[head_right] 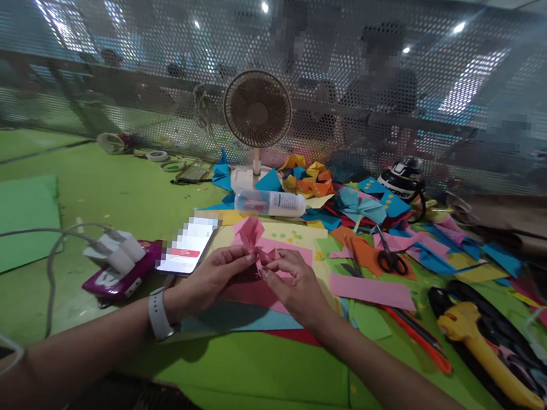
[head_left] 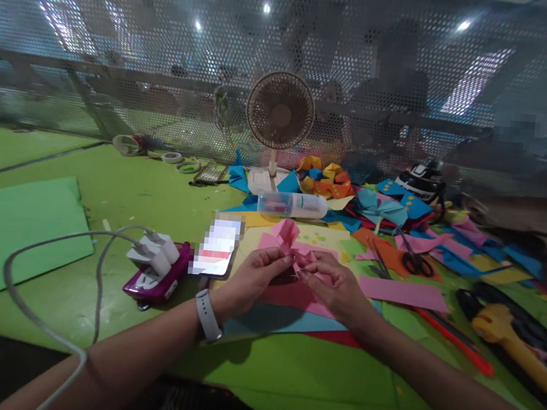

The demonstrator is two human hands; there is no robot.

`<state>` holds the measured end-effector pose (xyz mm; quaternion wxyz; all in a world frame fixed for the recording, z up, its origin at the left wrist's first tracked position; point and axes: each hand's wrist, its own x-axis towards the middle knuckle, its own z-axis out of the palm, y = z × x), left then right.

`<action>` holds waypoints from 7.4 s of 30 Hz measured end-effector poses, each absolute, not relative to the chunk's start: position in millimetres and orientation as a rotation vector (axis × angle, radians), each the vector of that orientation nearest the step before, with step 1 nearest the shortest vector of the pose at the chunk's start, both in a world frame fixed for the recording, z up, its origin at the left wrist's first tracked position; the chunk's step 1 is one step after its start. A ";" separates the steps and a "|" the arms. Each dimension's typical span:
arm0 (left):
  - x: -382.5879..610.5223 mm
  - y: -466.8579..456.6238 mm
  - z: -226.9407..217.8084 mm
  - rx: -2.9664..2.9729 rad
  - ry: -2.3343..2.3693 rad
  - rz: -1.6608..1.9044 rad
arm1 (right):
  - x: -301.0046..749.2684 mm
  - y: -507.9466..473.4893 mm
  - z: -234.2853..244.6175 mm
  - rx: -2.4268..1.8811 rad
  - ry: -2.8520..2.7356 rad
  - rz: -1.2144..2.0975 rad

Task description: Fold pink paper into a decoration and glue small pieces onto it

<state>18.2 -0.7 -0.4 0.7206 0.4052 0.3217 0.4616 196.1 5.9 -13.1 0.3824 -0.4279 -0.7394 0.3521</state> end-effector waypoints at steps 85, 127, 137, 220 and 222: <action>18.2 -4.5 0.8 0.932 0.754 1.115 | 189.0 -1.4 -10.4 -1.041 -1.623 1.258; 9.5 3.2 4.4 1.151 0.829 0.659 | 202.3 13.5 -7.2 -0.973 -1.687 1.600; 3.7 10.1 1.4 1.192 0.732 0.706 | 211.6 22.2 -9.0 -0.836 -1.721 1.850; -5.8 34.9 -18.4 2.584 0.958 1.066 | 221.2 34.8 -6.1 -0.836 -2.310 -0.094; -7.1 35.9 -19.6 2.566 1.014 1.053 | 221.9 38.0 -11.4 -0.846 -2.332 -0.056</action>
